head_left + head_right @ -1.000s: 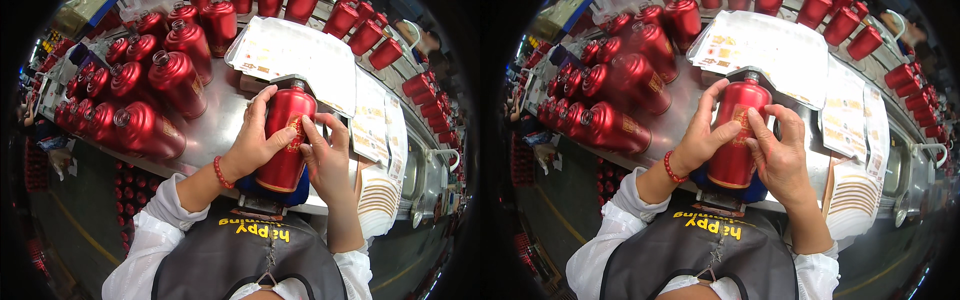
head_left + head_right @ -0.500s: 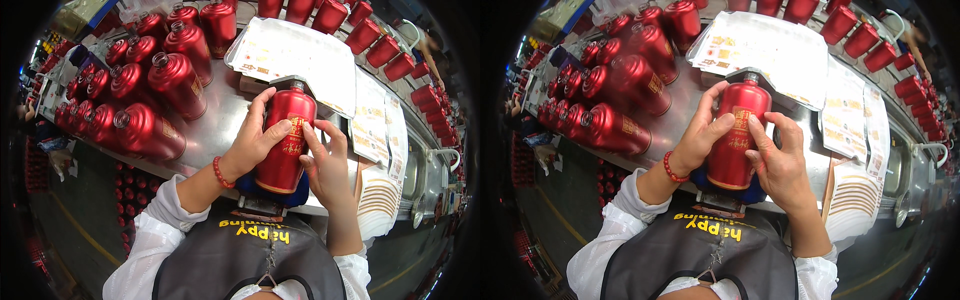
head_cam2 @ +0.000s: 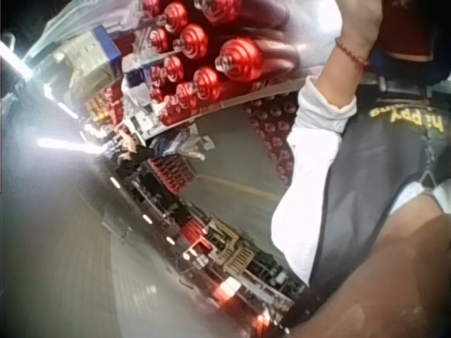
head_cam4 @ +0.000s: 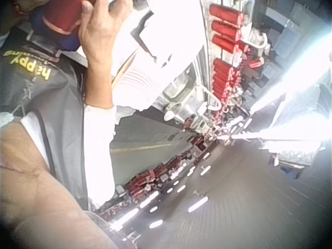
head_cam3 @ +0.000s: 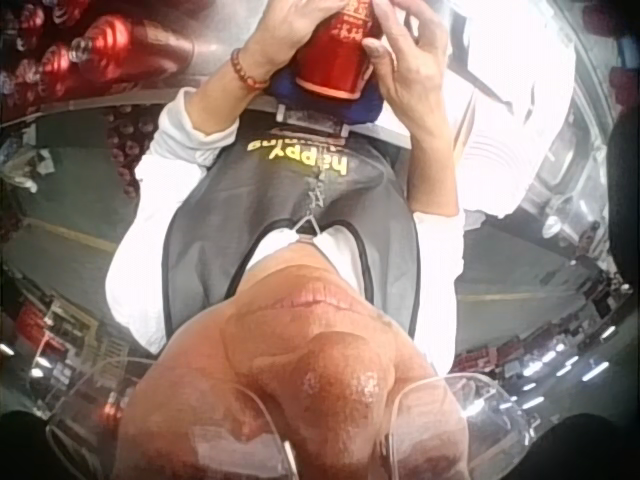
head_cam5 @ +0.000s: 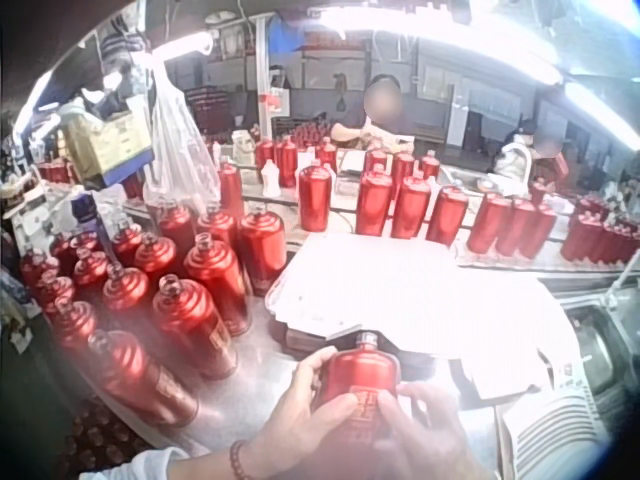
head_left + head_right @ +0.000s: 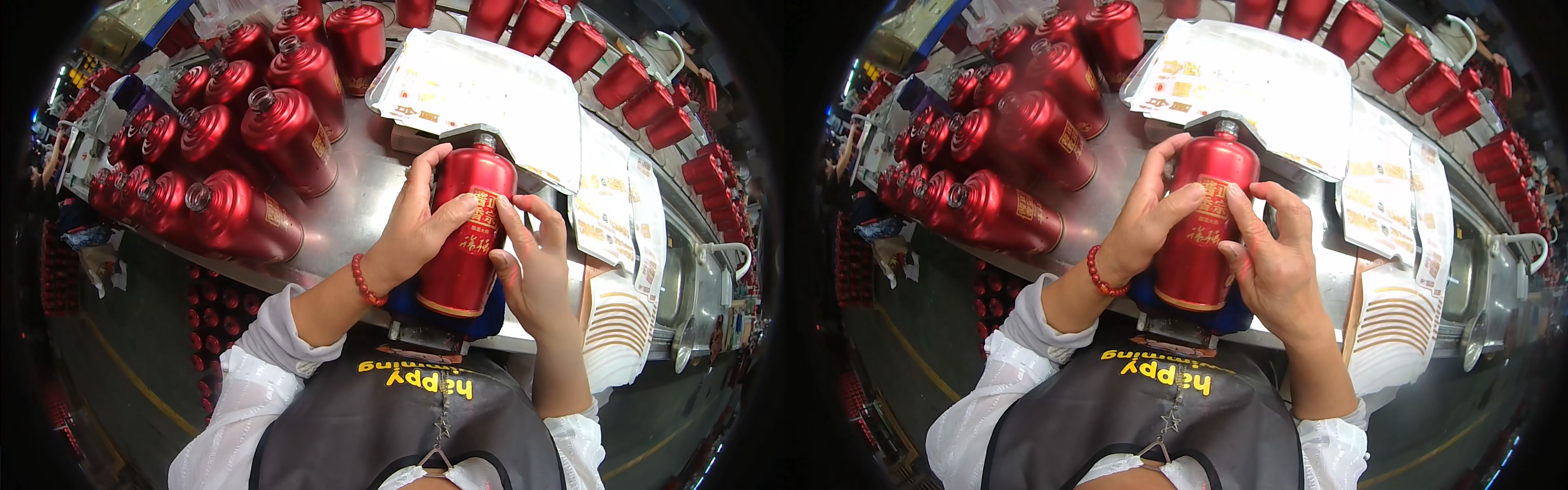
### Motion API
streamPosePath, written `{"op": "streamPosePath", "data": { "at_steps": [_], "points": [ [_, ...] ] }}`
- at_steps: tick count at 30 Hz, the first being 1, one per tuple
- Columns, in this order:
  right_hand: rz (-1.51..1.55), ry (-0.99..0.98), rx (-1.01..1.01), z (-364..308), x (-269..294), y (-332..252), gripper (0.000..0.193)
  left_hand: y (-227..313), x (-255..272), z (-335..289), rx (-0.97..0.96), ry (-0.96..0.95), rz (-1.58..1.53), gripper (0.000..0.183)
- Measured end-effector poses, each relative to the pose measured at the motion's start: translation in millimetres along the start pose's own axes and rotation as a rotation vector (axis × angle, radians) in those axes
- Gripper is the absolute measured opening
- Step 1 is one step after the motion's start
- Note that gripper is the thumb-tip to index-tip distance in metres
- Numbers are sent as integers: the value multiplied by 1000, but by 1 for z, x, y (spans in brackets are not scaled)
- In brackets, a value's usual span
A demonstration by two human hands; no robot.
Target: The person applies gold stickers to red beverage cans. They peel each sticker from a sheet, place it on the can, smooth it with a green card, and rotate the can to cover all sides. Finished cans are set aside on the table.
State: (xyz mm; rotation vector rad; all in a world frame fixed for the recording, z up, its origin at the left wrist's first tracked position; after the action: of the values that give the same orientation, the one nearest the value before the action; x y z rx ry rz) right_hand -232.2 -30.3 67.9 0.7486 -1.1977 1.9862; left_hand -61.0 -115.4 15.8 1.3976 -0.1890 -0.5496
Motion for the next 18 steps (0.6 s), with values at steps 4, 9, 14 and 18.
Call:
{"op": "streamPosePath", "data": {
  "at_steps": [4,9,14,18],
  "points": [
    [-24,-57,-29,-3,4,1,50,2,-3,-3,-24,45,-135,78],
    [-35,-29,17,-6,1,2,51,-2,0,-4,-40,24,15,82],
    [-32,-32,-7,-6,4,4,52,-1,-3,-5,-41,24,-22,83],
    [-86,-51,65,-10,7,1,53,-4,0,-6,-31,19,-22,84]
  ]
}}
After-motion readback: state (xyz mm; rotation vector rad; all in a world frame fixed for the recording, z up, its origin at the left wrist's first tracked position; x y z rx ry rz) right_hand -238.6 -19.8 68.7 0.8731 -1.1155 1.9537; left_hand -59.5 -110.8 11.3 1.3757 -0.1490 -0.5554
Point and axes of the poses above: each hand's wrist, its own z-axis towards the middle knuckle, its own x-axis out of the back of the hand, y = z × x, the point moved 2 cm from there along z, towards the middle knuckle, and after that the axes turned 3 degrees about -x, right-handed, at the moved point
